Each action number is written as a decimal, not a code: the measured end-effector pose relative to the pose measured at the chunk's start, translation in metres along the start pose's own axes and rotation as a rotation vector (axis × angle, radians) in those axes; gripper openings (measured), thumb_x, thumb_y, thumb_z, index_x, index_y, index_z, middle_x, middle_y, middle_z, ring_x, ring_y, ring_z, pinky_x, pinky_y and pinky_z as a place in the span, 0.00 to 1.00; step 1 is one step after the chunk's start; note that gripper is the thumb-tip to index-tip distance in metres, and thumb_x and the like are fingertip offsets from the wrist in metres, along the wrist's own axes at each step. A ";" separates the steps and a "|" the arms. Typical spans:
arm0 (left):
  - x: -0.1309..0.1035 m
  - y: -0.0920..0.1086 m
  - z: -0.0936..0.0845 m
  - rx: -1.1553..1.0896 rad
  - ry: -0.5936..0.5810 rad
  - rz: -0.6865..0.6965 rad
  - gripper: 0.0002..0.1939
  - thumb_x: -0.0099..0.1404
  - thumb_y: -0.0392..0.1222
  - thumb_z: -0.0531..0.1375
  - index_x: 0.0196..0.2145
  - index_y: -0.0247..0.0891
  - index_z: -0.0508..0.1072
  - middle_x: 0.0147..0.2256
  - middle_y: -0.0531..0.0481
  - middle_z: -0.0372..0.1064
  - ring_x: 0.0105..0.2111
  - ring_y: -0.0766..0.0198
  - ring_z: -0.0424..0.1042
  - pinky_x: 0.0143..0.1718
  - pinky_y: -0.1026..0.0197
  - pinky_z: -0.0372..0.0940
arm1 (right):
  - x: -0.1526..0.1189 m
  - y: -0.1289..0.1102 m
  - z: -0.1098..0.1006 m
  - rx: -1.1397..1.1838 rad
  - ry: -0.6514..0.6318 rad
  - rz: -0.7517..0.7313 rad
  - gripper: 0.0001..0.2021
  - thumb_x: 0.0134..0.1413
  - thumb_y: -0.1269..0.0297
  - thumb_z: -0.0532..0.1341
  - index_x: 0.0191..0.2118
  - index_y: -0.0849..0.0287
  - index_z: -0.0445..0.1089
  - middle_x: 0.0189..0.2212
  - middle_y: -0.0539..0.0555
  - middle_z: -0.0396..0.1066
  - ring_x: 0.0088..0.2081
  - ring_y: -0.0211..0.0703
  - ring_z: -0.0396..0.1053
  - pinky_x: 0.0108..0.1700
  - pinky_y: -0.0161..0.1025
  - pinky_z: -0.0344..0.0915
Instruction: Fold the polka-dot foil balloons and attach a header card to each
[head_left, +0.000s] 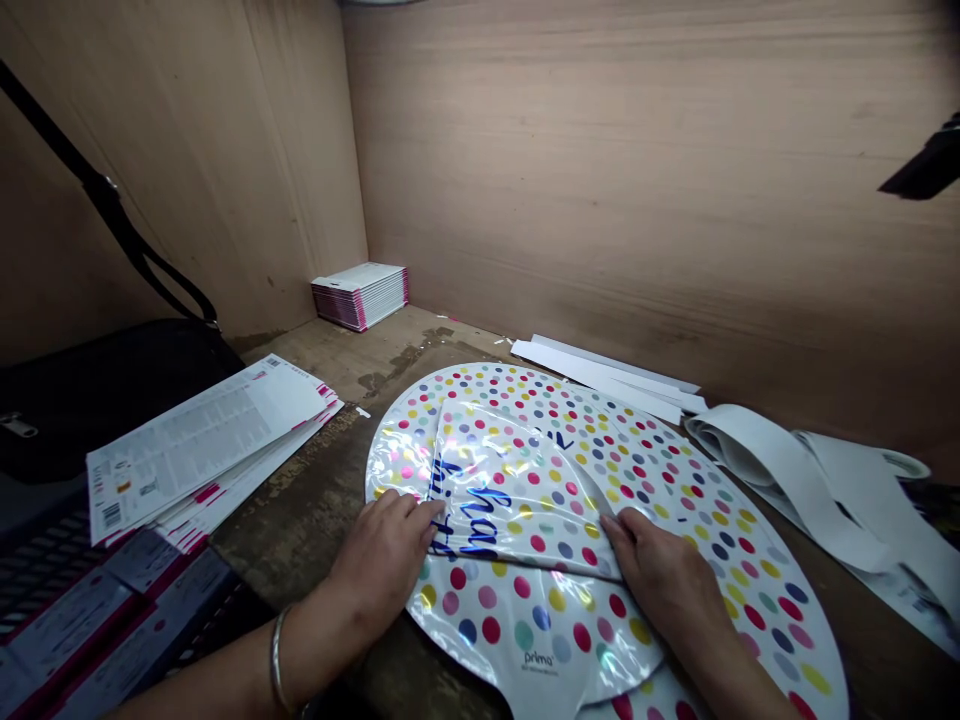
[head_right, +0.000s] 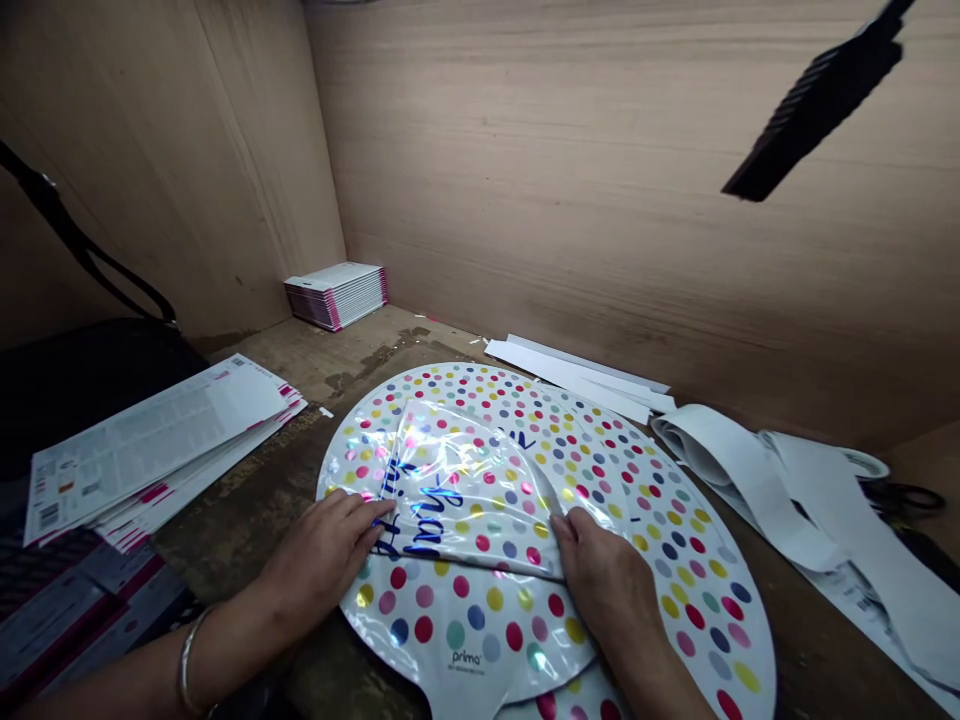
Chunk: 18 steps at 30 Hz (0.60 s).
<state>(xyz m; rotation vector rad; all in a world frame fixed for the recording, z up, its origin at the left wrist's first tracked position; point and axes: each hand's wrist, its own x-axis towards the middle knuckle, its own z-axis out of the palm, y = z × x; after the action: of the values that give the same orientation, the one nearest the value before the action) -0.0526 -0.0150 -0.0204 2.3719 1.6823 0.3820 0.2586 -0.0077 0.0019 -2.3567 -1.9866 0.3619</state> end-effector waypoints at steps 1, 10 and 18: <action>0.003 0.000 -0.004 0.037 -0.013 -0.002 0.15 0.65 0.36 0.53 0.48 0.43 0.72 0.39 0.44 0.70 0.42 0.52 0.68 0.42 0.49 0.64 | 0.000 0.000 0.001 -0.007 0.014 -0.004 0.20 0.61 0.48 0.42 0.29 0.53 0.61 0.24 0.53 0.69 0.27 0.46 0.68 0.29 0.41 0.61; 0.059 0.038 -0.008 -0.064 -0.057 0.251 0.20 0.68 0.42 0.48 0.56 0.37 0.63 0.62 0.42 0.51 0.63 0.55 0.46 0.63 0.48 0.42 | -0.002 -0.001 0.011 -0.081 0.119 -0.077 0.19 0.61 0.48 0.44 0.31 0.54 0.63 0.22 0.52 0.70 0.26 0.46 0.68 0.28 0.40 0.61; 0.056 0.039 0.019 -0.045 -0.223 0.285 0.37 0.65 0.62 0.46 0.65 0.42 0.43 0.66 0.42 0.29 0.65 0.47 0.28 0.62 0.41 0.33 | -0.008 -0.010 -0.002 -0.130 0.428 -0.114 0.23 0.61 0.57 0.47 0.53 0.66 0.65 0.57 0.67 0.60 0.56 0.60 0.60 0.49 0.53 0.65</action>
<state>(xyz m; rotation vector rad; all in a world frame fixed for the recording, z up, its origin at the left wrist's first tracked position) 0.0058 0.0250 -0.0209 2.5179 1.2326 0.1878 0.2483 -0.0140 0.0063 -2.1397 -1.9648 -0.2640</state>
